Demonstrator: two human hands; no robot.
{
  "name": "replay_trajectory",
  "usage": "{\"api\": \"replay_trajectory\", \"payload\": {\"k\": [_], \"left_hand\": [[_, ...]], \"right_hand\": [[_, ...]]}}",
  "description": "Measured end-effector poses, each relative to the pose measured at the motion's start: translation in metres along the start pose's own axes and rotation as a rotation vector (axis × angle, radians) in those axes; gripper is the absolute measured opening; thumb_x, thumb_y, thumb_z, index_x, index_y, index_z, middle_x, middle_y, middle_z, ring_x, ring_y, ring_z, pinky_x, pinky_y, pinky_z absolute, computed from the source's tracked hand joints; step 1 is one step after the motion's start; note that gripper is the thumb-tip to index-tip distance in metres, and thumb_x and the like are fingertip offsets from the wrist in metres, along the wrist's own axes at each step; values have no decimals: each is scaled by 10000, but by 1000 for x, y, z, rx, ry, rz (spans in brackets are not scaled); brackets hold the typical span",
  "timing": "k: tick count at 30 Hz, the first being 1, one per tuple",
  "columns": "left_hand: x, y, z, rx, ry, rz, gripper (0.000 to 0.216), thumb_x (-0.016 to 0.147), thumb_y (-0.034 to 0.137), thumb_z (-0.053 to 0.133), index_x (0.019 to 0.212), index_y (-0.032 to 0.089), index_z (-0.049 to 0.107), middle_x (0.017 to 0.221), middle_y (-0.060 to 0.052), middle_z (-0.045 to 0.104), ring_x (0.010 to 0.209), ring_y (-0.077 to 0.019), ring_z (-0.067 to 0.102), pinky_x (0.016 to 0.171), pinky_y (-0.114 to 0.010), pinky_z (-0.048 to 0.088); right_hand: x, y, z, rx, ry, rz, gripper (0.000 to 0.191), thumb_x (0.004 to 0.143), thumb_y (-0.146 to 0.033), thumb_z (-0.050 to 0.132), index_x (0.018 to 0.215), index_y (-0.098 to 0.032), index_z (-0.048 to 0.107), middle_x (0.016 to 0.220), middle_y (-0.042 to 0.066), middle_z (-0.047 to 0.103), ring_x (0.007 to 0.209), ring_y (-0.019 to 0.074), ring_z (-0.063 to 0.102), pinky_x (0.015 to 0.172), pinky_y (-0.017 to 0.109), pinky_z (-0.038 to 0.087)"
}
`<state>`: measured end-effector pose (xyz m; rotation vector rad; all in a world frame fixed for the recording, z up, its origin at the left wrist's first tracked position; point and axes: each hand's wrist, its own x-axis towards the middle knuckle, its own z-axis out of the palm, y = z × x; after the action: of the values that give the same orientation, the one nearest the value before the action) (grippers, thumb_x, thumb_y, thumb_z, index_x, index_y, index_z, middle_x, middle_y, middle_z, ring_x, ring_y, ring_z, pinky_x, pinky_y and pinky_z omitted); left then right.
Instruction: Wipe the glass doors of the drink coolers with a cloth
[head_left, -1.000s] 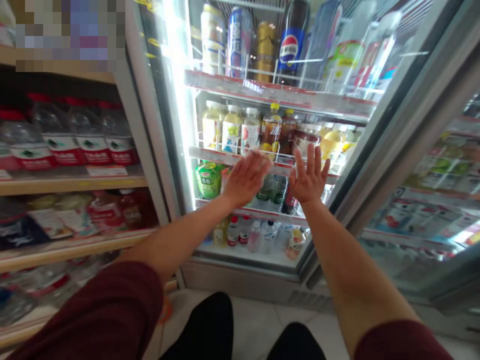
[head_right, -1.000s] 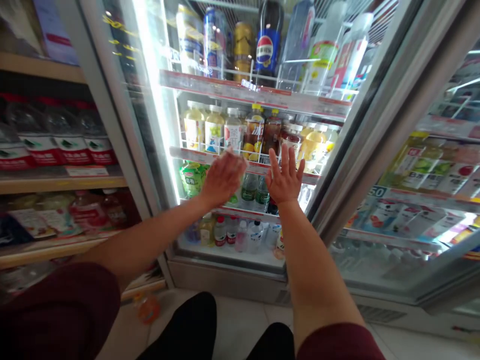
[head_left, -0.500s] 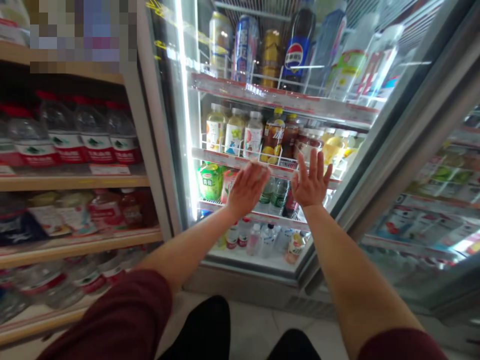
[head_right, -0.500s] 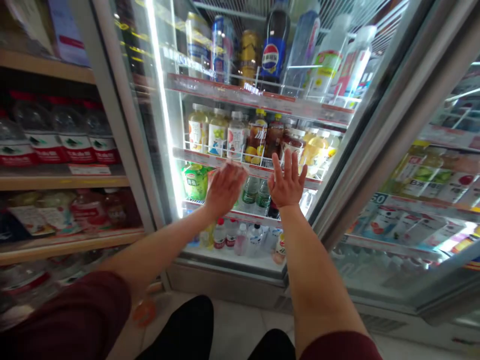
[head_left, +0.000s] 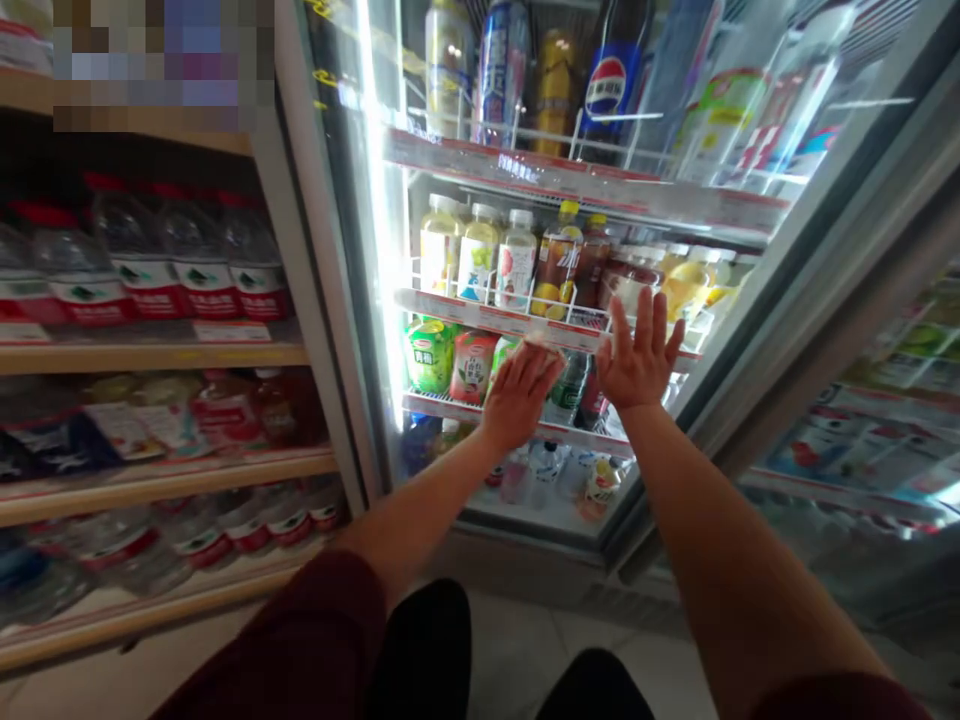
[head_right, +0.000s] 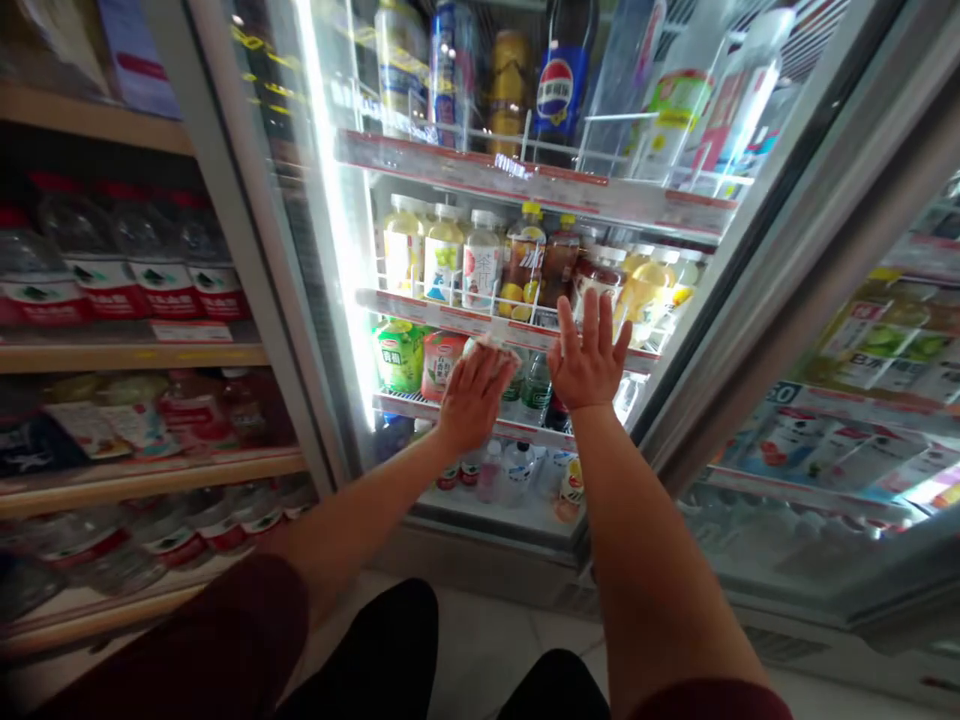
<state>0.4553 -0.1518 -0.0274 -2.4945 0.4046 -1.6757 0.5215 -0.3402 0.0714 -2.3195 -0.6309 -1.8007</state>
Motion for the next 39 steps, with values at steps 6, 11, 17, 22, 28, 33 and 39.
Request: {"api": "replay_trajectory", "payload": {"k": [6,11,17,22,28,33,39], "left_hand": [[-102,2,15,-60,-308,233,612,948,170,441,1535,335,390,1532,7,488,1437,-181,437,1231,-345,305],[-13,-53,-7,56,-19,-204,656,991,248,411,1604,138,205,1634,-149,274,1546,-314,157,1261,-527,200],[-88,-36,5,59,-20,-262,667,993,289,442,1597,110,221,1579,-225,348,1517,-347,218,1220,-547,305],[-144,-34,7,-44,-153,-231,586,980,299,463,1538,138,393,1440,-207,550,1438,-348,411,1189,-545,374],[-48,-114,-19,8,30,-486,640,1049,357,301,1594,50,166,1667,-196,112,1553,-319,3,1283,-545,133],[-126,-89,-7,40,65,-537,643,1037,329,295,1568,-17,190,1605,-296,236,1535,-379,81,1217,-640,271],[-155,-108,-5,26,-7,-537,668,1022,376,323,1555,-18,236,1572,-315,307,1538,-366,126,1213,-626,274]], "right_hand": [[-2,2,1,-3,-4,1,595,984,-376,391,1566,-259,355,1638,112,330,1543,320,217,1207,603,172],[-3,4,2,-3,19,-26,604,991,-370,370,1578,-237,331,1644,129,314,1535,334,232,1199,592,182],[-3,3,1,18,-20,7,605,985,-378,379,1573,-240,339,1648,126,304,1536,334,227,1195,621,189],[-1,1,-1,0,-17,8,600,976,-379,397,1559,-240,369,1635,128,332,1535,327,238,1201,617,188],[-4,4,5,-4,61,-31,591,994,-399,354,1565,-248,360,1637,127,332,1537,322,235,1208,595,181],[-6,5,5,2,102,-51,590,996,-400,369,1566,-249,361,1633,136,338,1531,322,255,1213,584,186],[-5,3,2,29,16,1,594,976,-377,417,1555,-247,380,1643,128,319,1530,336,254,1208,626,182]]}}
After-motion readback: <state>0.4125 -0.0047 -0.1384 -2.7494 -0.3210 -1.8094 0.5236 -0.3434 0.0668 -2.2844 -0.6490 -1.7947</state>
